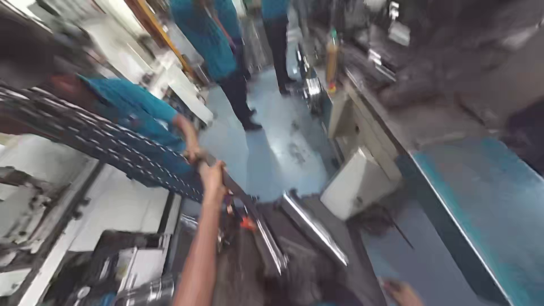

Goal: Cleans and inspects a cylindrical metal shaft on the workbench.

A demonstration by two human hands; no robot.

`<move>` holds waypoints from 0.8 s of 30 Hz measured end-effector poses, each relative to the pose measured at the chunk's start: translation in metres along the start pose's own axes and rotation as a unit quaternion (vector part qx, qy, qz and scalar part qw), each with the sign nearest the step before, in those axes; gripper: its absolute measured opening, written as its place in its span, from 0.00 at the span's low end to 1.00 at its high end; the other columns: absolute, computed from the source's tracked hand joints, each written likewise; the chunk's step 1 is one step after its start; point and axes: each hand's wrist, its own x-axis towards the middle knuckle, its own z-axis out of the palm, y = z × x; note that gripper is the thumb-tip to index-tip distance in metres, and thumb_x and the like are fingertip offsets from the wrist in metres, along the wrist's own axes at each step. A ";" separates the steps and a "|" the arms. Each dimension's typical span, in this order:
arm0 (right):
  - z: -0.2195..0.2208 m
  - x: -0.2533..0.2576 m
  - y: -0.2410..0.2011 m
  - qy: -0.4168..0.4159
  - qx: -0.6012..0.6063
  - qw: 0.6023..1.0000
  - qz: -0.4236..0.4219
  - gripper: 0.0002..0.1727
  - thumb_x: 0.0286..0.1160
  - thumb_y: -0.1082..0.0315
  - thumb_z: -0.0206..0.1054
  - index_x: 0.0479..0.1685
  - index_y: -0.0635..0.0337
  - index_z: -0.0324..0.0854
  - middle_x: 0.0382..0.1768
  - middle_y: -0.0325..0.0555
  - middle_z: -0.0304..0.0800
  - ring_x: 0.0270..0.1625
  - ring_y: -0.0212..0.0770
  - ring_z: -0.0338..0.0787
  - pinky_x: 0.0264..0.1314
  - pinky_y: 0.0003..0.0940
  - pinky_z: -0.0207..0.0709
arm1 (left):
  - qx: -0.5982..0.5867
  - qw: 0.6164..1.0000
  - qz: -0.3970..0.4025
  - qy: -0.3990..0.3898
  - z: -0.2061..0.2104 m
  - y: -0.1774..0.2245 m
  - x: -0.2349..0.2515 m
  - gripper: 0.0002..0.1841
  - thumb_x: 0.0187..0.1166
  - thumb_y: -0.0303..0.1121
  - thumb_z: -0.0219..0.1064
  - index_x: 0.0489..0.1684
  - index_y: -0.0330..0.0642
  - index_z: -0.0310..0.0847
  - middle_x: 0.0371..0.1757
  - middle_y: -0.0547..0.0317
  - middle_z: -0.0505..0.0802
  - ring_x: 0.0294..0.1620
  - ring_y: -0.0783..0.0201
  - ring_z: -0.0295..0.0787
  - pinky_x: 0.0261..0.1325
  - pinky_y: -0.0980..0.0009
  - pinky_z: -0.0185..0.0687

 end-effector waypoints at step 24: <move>0.021 0.020 -0.282 0.026 -0.004 0.861 -0.508 0.37 0.74 0.59 0.67 0.86 0.55 0.67 0.87 0.46 0.68 0.88 0.47 0.67 0.88 0.54 0.64 | 0.017 0.952 0.030 -0.303 0.068 -0.094 -0.227 0.17 0.61 0.26 0.70 0.50 0.36 0.88 0.35 0.63 0.93 0.31 0.75 0.88 0.36 0.74 0.87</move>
